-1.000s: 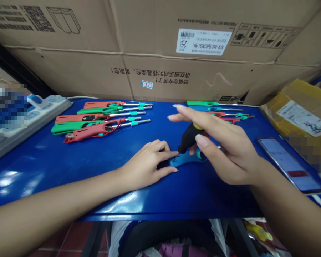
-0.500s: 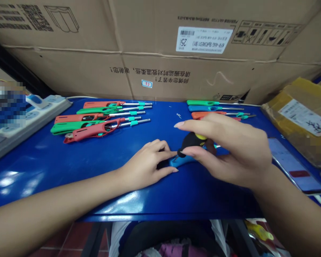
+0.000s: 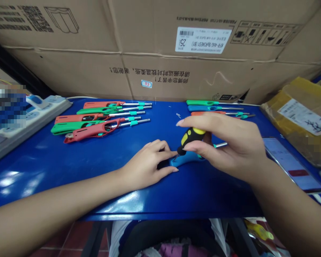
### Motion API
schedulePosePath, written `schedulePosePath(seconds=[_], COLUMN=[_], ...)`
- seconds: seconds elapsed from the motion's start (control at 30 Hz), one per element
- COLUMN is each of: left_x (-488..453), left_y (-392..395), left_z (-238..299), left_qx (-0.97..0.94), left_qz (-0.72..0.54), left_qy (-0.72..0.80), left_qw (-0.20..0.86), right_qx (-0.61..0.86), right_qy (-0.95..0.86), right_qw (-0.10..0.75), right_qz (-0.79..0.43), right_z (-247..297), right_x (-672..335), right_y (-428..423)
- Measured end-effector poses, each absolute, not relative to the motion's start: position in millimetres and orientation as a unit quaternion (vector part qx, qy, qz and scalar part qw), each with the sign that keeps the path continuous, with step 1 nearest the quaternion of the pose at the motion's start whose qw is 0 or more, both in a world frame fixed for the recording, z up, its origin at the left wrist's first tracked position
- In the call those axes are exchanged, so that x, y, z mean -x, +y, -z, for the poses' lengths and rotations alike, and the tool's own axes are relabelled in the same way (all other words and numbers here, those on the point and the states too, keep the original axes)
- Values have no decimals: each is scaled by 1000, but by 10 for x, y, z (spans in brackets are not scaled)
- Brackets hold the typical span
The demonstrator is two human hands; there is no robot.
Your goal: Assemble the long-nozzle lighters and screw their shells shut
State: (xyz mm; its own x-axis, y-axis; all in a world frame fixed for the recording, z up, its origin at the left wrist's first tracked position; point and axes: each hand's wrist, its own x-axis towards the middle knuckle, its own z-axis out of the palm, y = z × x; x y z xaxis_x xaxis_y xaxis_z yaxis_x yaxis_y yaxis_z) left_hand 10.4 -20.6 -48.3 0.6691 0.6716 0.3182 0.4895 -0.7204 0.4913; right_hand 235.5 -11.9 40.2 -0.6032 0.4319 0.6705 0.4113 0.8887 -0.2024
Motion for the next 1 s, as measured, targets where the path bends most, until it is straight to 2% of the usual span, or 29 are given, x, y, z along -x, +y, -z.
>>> schedulePosePath(seconds=[0.17,0.37,0.57,0.77,0.93,1.0], left_x=[-103,-115,-109,-113,-119,-117], left_y=[-205,-208,-209,-209,-203,-206], left_z=[481,483,480,482,475,486], left_qx=[-892,-886,-889,-888,-887,-887], left_qz=[-246,-246,-251,-253,-244,-249], left_qy=[325,338,330,328,332,332], left_qw=[194,200,194,200,208,202], right_qx=[202,248,201,267,231,212], right_qy=[-904,-886,-905,-856,-877,-878], right_qw=[361,392,364,443,387,387], right_qz=[-108,1,-89,-12,-168,-186], right_z=[-414,-376,-358,-303,-289,-293], right_x=[-2349,-2288,-2321,-2270,-2346,-2335], right_y=[-182,-199,-190,-90,-59,-68])
